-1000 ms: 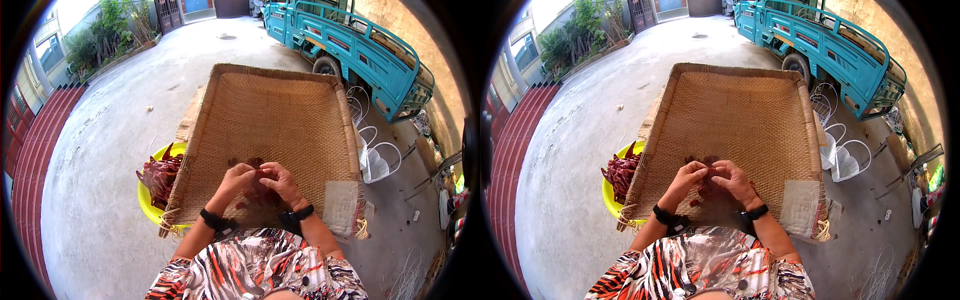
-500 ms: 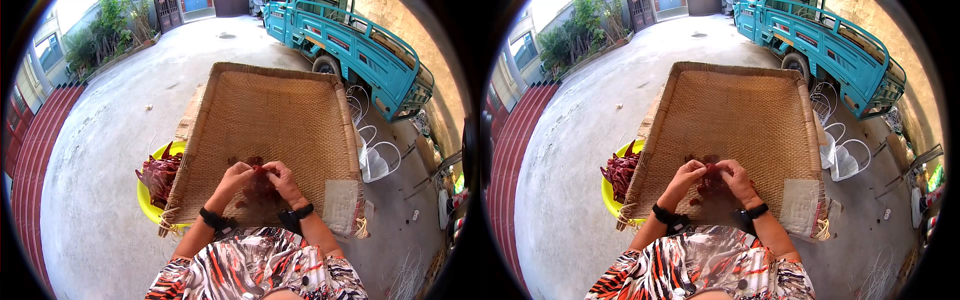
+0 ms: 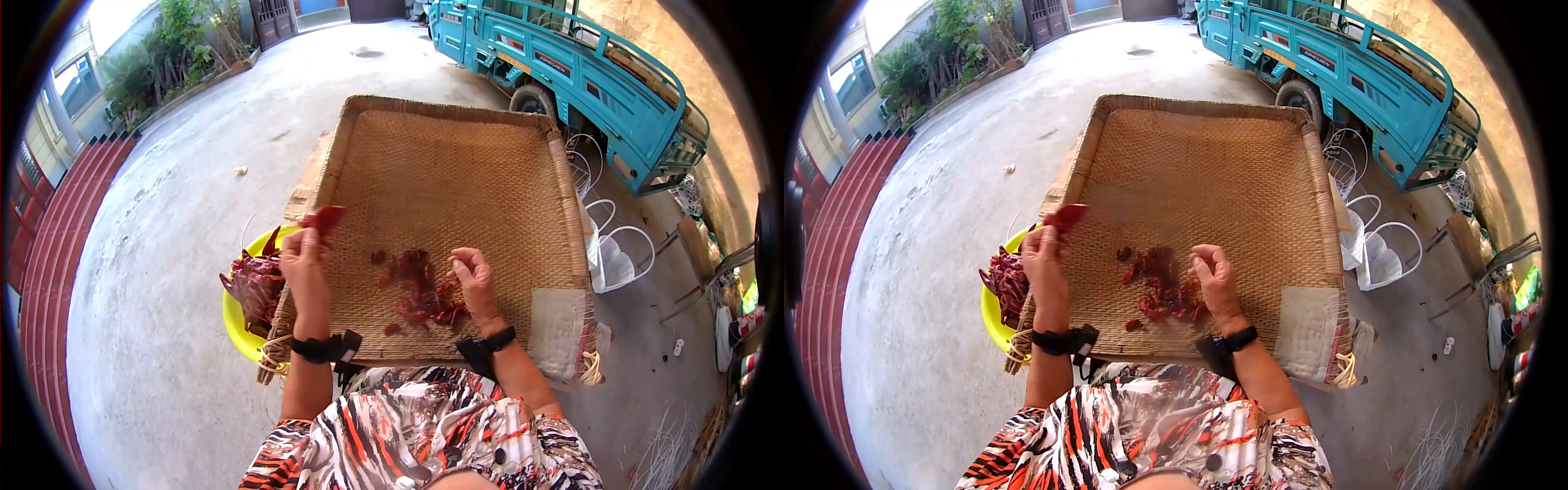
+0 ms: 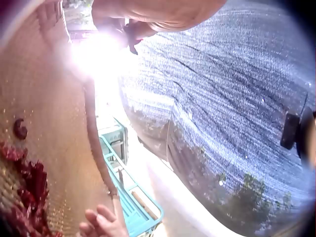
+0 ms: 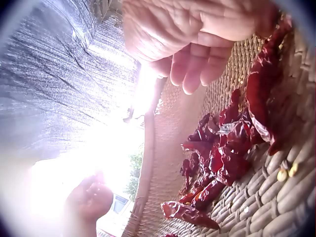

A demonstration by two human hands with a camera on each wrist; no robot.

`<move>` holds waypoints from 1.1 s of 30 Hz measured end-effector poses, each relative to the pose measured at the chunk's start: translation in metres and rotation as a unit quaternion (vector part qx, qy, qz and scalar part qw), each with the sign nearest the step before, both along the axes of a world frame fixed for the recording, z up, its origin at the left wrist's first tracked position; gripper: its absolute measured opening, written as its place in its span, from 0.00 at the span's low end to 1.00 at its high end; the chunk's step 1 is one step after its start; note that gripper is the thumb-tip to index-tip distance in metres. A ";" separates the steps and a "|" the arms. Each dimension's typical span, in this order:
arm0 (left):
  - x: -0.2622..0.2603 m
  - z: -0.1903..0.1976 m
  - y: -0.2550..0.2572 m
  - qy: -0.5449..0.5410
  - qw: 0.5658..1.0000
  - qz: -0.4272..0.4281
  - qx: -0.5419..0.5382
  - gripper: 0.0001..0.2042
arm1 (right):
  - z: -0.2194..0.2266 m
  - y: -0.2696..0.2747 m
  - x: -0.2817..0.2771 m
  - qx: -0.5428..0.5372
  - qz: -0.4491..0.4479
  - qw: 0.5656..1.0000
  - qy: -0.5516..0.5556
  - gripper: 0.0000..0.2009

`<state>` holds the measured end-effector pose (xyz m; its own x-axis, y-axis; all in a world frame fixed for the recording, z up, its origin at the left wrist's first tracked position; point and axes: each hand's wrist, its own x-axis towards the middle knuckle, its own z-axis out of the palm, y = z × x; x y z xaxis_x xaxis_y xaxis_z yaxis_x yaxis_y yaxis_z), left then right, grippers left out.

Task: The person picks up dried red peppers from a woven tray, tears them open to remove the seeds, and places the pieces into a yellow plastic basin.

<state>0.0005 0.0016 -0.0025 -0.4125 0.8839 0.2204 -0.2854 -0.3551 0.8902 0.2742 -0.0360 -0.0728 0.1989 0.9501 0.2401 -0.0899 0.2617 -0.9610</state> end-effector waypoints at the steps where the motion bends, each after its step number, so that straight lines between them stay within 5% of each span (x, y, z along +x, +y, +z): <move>1: -0.011 0.002 0.002 -0.042 0.998 0.052 0.013 0.05 | 0.004 -0.002 -0.001 -0.007 0.000 1.000 -0.008 0.07; 5: -0.045 0.005 0.006 -0.083 0.964 0.251 0.001 0.05 | 0.007 -0.005 -0.001 -0.023 0.003 0.999 -0.026 0.07; 8: -0.051 0.008 0.006 -0.091 0.959 0.269 0.008 0.05 | 0.009 -0.006 -0.001 -0.032 0.004 0.999 -0.035 0.07; 12: -0.027 0.009 -0.003 0.051 0.998 0.022 -0.019 0.04 | 0.011 -0.007 -0.003 -0.027 0.029 0.998 -0.043 0.08; 14: 0.012 0.011 -0.013 0.163 0.984 -0.076 -0.009 0.03 | 0.017 -0.010 -0.003 -0.017 0.061 0.996 -0.056 0.09; 18: 0.073 -0.022 -0.027 0.185 0.947 -0.263 -0.006 0.03 | 0.020 -0.018 -0.005 0.000 0.150 0.983 -0.107 0.10; 22: 0.083 -0.023 -0.037 0.265 0.910 -0.313 -0.063 0.03 | 0.013 -0.016 -0.011 0.002 0.171 0.974 -0.148 0.09; 33: 0.073 -0.040 -0.024 0.170 0.882 -0.400 -0.180 0.07 | 0.010 -0.014 -0.004 -0.017 0.198 0.966 -0.168 0.07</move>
<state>0.0732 -0.0221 -0.0423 0.4108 0.9002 -0.1442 -0.0114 0.1633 0.9865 0.2699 -0.0499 -0.0626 -0.2650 0.9441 0.1961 0.1426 0.2395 -0.9604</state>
